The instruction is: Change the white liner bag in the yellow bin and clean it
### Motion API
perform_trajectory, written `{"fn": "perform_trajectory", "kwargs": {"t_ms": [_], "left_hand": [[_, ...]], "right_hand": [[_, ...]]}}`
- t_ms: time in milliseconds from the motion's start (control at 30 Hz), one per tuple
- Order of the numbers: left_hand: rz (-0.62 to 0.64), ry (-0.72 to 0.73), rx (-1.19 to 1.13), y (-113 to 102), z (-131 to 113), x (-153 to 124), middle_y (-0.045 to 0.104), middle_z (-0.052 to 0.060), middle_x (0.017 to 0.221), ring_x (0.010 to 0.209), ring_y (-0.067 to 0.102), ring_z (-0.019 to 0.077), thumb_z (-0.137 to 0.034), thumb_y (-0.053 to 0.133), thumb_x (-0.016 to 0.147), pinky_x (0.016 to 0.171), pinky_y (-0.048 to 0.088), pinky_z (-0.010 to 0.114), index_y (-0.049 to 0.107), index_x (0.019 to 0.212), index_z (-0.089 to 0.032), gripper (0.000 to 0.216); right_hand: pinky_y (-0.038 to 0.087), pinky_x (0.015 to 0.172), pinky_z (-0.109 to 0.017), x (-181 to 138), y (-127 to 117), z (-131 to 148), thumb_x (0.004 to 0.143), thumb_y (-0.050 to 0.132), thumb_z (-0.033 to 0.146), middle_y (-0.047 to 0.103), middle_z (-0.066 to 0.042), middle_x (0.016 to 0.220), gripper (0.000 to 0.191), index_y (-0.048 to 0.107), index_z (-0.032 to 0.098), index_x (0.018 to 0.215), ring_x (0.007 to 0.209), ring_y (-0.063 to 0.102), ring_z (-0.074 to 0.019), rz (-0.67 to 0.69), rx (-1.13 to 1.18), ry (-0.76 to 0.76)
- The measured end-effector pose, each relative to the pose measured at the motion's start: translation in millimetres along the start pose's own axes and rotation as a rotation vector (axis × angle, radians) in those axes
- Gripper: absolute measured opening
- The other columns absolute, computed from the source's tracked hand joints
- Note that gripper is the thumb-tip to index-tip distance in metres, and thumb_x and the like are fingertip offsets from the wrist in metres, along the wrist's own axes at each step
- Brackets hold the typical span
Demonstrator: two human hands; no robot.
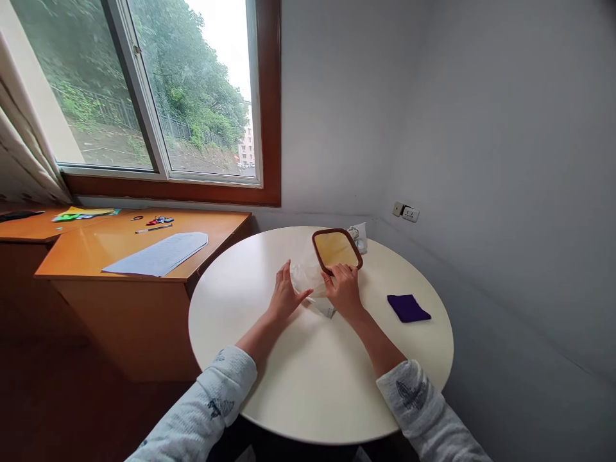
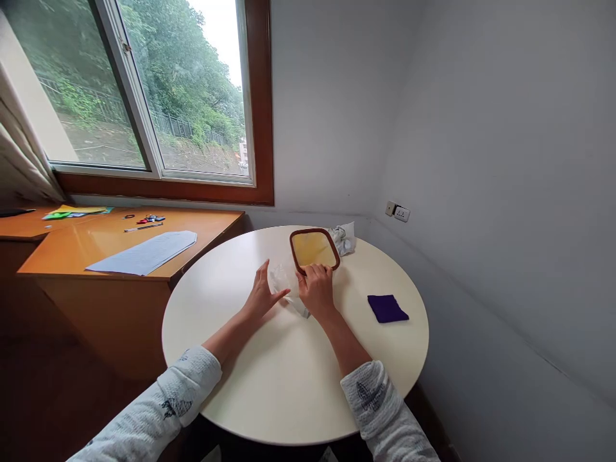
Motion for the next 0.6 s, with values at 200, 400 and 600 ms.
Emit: {"fn": "perform_trajectory", "kwargs": {"t_ms": [200,400,600], "left_hand": [[-0.102,-0.010,-0.032,-14.4,-5.8,4.8,0.017,0.020,0.147,0.137,0.016,0.0344,-0.047,0.076,0.059,0.108,0.018,0.055,-0.004,0.144,-0.022,0.119],[-0.108,0.043,0.003,-15.3,-7.9,3.9,0.013,0.019,0.149,0.138,0.014,0.0349,-0.048,0.078,0.054,0.110,0.004,0.058,-0.010,0.143,-0.024,0.127],[-0.095,0.075,0.027,-14.4,-4.6,2.5,0.015,0.020,0.147,0.137,0.014,0.0361,-0.051,0.076,0.053,0.110,0.002,0.058,-0.010,0.143,-0.021,0.127]], "right_hand": [[0.034,0.083,-0.036,-8.7,6.2,26.7,0.087,0.047,0.020,0.060,-0.003,0.080,0.006,0.053,0.019,0.087,0.079,0.053,-0.0175,0.001,0.204,-0.061],[0.037,0.078,-0.036,-15.5,9.0,29.6,0.087,0.045,0.022,0.052,-0.002,0.076,0.006,0.045,0.020,0.081,0.077,0.049,-0.0177,0.022,0.292,-0.074],[0.037,0.075,-0.034,-19.3,11.0,28.6,0.086,0.047,0.024,0.048,-0.001,0.074,0.011,0.041,0.021,0.077,0.074,0.047,-0.0173,0.017,0.334,-0.071]]}}
Point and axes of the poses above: each hand's wrist, its own x-axis towards the middle knuckle, its own y-axis out of the palm, z = x × y, the point moved 3 cm from there along x, towards the middle knuckle
